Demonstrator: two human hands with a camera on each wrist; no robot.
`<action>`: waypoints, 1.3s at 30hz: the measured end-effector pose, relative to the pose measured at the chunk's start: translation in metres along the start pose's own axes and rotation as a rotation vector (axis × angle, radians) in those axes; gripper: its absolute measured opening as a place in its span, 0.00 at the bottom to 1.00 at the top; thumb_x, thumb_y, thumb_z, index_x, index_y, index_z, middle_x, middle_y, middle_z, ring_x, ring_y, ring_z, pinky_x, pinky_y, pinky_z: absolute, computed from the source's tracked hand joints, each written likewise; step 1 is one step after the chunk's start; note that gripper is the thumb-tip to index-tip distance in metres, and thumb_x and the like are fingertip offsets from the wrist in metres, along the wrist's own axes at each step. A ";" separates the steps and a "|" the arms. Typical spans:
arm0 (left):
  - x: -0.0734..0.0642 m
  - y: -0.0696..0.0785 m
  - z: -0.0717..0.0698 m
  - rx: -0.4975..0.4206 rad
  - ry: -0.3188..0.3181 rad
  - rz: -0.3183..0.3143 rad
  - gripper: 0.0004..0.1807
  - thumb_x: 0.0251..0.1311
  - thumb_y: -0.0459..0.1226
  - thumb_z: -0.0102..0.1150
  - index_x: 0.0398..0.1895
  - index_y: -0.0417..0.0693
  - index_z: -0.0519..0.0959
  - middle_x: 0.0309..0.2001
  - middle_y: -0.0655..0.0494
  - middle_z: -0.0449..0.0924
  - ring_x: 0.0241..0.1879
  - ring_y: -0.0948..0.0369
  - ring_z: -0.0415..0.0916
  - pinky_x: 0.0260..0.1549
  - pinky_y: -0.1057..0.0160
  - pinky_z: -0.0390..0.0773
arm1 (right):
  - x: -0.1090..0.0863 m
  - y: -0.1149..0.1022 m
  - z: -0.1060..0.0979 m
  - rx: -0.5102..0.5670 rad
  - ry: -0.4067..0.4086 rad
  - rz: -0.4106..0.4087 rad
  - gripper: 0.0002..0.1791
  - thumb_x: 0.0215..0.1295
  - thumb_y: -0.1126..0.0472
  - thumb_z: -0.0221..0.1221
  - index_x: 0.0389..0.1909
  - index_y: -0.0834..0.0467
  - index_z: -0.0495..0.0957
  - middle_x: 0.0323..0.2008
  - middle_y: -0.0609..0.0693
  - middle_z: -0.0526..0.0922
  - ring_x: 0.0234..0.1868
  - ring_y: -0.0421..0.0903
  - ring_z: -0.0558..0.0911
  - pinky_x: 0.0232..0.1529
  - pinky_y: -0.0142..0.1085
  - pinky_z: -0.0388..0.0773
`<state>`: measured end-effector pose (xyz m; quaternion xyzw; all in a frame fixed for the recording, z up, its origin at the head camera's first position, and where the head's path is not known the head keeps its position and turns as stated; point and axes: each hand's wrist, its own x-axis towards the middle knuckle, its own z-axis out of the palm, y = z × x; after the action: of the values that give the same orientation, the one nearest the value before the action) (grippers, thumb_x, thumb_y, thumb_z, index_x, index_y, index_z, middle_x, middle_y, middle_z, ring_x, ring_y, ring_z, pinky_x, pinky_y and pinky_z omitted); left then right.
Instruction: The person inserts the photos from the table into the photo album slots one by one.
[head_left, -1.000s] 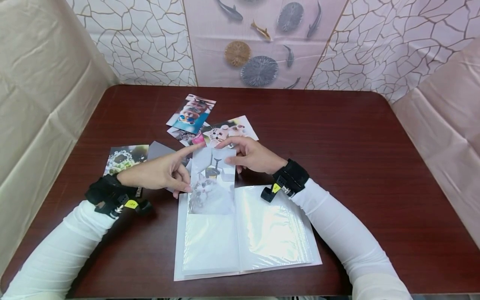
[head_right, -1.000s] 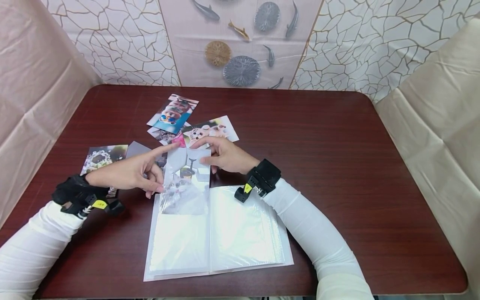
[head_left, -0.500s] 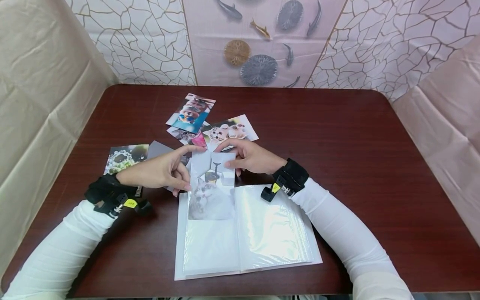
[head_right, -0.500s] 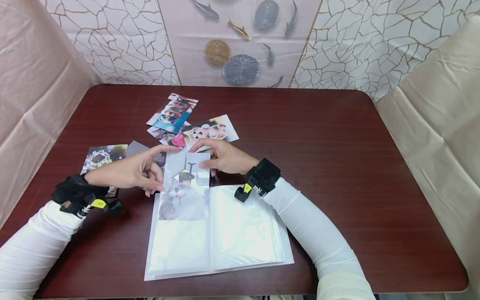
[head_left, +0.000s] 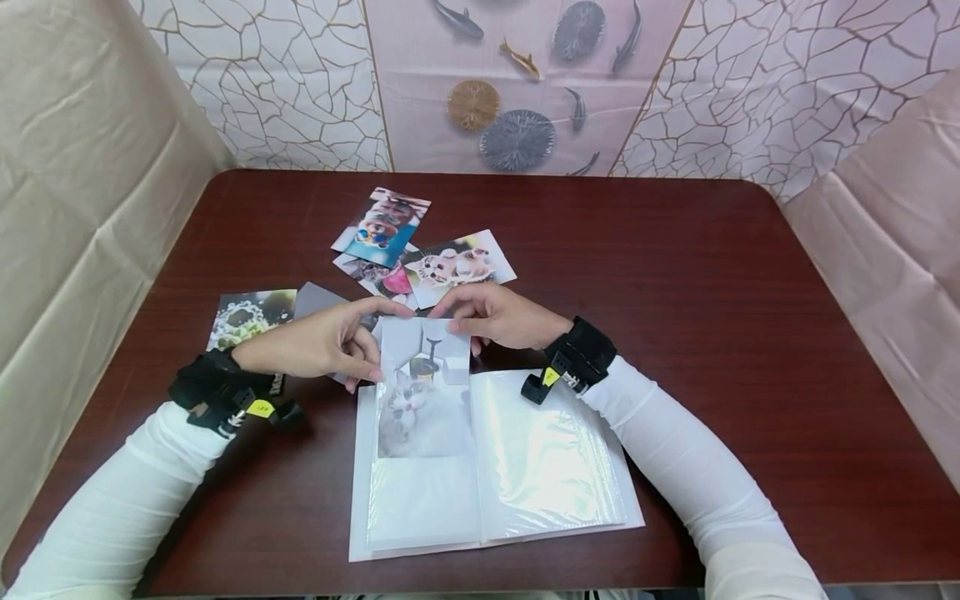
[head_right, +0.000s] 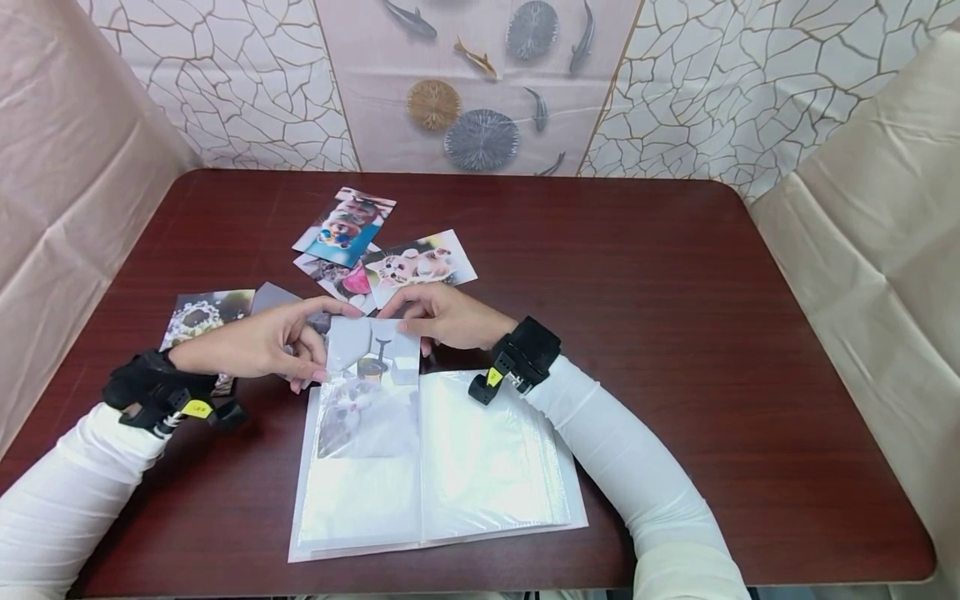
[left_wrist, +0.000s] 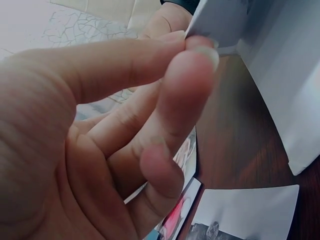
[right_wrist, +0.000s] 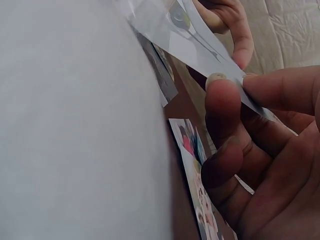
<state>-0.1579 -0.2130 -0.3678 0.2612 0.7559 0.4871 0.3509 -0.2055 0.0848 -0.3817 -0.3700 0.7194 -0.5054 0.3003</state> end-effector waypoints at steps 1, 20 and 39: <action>0.000 0.000 0.000 0.002 -0.003 0.001 0.46 0.60 0.36 0.71 0.76 0.48 0.54 0.37 0.45 0.89 0.22 0.50 0.81 0.28 0.60 0.85 | 0.000 0.000 0.000 0.002 -0.001 0.003 0.15 0.77 0.67 0.52 0.60 0.64 0.76 0.24 0.51 0.80 0.25 0.61 0.78 0.33 0.41 0.81; 0.000 0.000 0.000 0.118 0.005 0.015 0.33 0.63 0.39 0.69 0.70 0.46 0.70 0.35 0.53 0.90 0.23 0.54 0.81 0.23 0.63 0.78 | -0.002 0.004 0.000 -0.054 -0.120 -0.006 0.14 0.75 0.67 0.55 0.57 0.62 0.80 0.31 0.51 0.82 0.29 0.60 0.78 0.36 0.41 0.81; 0.000 -0.001 0.000 0.149 0.007 0.012 0.23 0.63 0.38 0.69 0.60 0.43 0.78 0.35 0.54 0.90 0.24 0.55 0.80 0.27 0.62 0.82 | -0.004 0.000 0.004 -0.070 -0.192 0.020 0.13 0.73 0.68 0.57 0.54 0.60 0.82 0.31 0.51 0.81 0.29 0.54 0.78 0.35 0.36 0.77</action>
<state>-0.1585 -0.2136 -0.3690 0.2893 0.7898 0.4324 0.3250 -0.2005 0.0858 -0.3830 -0.4199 0.7082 -0.4391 0.3595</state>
